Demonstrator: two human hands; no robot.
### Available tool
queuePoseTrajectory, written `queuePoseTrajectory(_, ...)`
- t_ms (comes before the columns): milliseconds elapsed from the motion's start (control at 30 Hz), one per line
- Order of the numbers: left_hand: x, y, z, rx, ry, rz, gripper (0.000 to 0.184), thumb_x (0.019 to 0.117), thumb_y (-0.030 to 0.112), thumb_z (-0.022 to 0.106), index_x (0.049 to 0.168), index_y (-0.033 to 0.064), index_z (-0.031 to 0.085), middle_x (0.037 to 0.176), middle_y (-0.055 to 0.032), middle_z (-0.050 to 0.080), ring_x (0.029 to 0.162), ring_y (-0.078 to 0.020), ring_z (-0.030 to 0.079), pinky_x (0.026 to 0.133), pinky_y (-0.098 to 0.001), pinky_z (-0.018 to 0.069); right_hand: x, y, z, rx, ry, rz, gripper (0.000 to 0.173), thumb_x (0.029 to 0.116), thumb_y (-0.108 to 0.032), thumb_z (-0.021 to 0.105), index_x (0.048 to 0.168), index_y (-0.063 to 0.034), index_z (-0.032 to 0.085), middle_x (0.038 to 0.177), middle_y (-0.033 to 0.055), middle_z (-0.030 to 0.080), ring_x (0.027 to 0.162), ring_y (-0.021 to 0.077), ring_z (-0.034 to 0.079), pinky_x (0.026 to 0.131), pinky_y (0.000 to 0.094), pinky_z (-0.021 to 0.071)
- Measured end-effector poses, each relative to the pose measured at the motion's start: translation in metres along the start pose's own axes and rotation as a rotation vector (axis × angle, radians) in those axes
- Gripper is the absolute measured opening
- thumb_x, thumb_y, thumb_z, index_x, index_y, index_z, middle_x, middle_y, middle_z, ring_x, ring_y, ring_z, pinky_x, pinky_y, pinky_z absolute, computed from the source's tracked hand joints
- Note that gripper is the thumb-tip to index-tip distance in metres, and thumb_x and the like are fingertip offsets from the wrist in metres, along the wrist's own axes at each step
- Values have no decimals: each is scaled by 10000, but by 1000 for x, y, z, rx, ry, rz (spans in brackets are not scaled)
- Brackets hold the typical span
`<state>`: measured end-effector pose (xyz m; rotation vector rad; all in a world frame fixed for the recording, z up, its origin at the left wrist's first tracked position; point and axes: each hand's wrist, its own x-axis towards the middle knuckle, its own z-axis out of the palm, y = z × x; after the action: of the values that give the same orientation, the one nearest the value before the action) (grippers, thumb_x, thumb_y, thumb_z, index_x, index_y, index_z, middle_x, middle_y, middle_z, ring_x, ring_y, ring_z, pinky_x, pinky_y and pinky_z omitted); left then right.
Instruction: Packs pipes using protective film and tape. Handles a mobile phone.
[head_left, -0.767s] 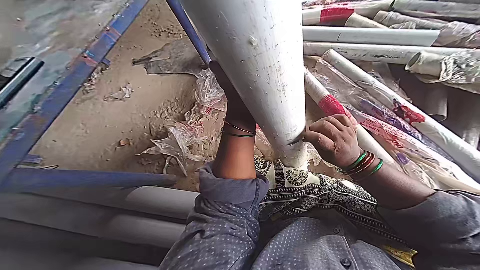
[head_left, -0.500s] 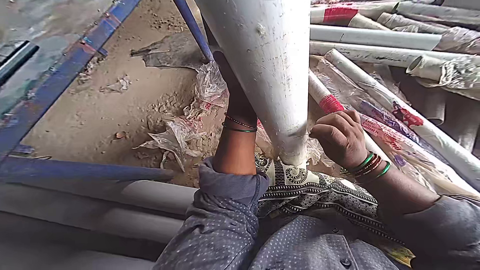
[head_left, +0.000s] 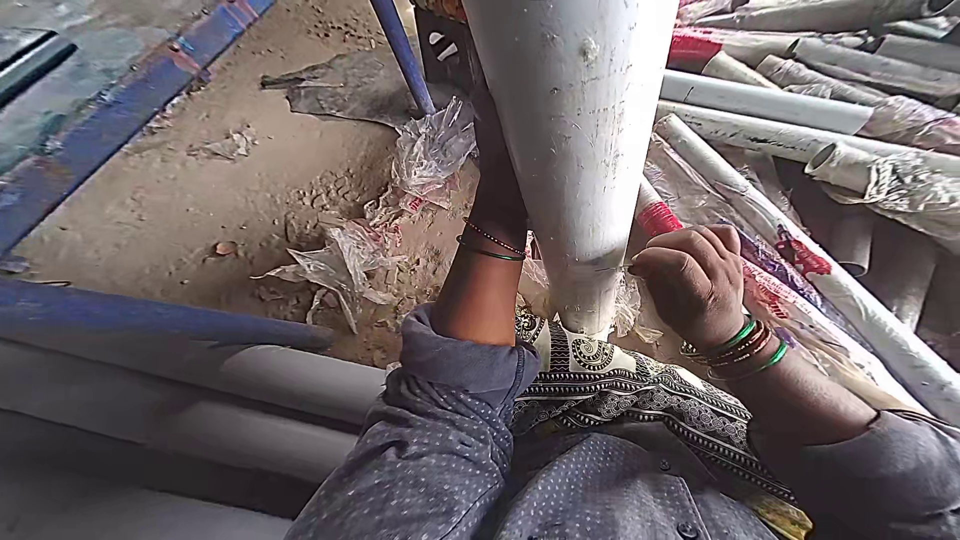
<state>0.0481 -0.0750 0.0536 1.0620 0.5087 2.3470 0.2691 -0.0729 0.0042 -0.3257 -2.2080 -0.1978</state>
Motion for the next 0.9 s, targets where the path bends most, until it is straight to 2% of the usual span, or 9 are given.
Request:
queuePoseTrajectory(133,-7,-12,-17,-70,-32,-193,562,1048,613,216,1127,157,534,971,67,656,985,-9,634,872,-248,542,9,0,1,-34,10,-30,132,1029,-161,547,986,-72,635,872,126,674,799,256,633,773,407,435)
queuePoseTrajectory(200,0,-61,-65,-87,-202,-138,622,1042,616,326,1350,104,497,1188,-11,646,1145,-88,614,989,-324,523,-6,2,4,-53,-28,-30,127,1029,-148,522,986,-94,628,864,109,673,806,251,636,768,402,441)
queuePoseTrajectory(300,10,-97,-90,-135,-239,-77,679,997,653,426,1386,100,489,1248,-47,641,1185,-138,609,1012,-380,514,-23,2,2,-49,-109,20,163,1014,-120,507,952,-94,655,852,113,691,810,267,656,760,418,456)
queuePoseTrajectory(367,8,-66,-61,-150,-191,-62,628,1047,612,302,1365,96,465,1211,-22,633,1167,-101,601,1008,-333,509,-17,2,-3,-45,-114,23,162,1005,-126,522,935,-88,663,853,115,695,804,266,655,769,420,453)
queuePoseTrajectory(433,1,-12,-12,-54,8,-154,535,1070,538,121,1199,147,463,1029,64,615,1024,-11,605,915,-243,520,-2,-2,-8,-14,-77,36,146,1020,-146,539,953,-74,647,863,117,689,813,249,648,785,398,445)
queuePoseTrajectory(533,-3,-2,-10,-116,-77,-156,575,1052,601,143,1190,150,472,1025,75,635,1036,-8,616,913,-242,529,19,-6,-8,3,-30,50,145,1016,-152,571,957,-52,657,850,129,684,812,247,656,778,390,457)
queuePoseTrajectory(633,-7,-2,-12,-126,-64,-209,650,1021,668,155,1063,164,563,917,71,685,940,-18,662,833,-260,566,9,-4,0,-36,-54,-2,130,1005,-134,563,959,-73,667,850,122,697,794,259,659,740,400,457)
queuePoseTrajectory(733,-8,-2,-16,-16,-62,-212,649,1034,634,84,1158,147,495,988,72,642,997,-10,628,885,-251,544,-21,-5,7,-72,-148,-19,156,1014,-136,529,930,-109,657,829,96,703,787,264,671,726,419,472)
queuePoseTrajectory(900,-5,-3,-15,-95,-67,-201,616,1033,642,116,1096,168,503,934,81,658,957,-13,647,857,-256,557,-5,-10,-2,-31,-72,19,124,1026,-141,531,976,-94,634,856,101,678,810,238,638,778,383,444)
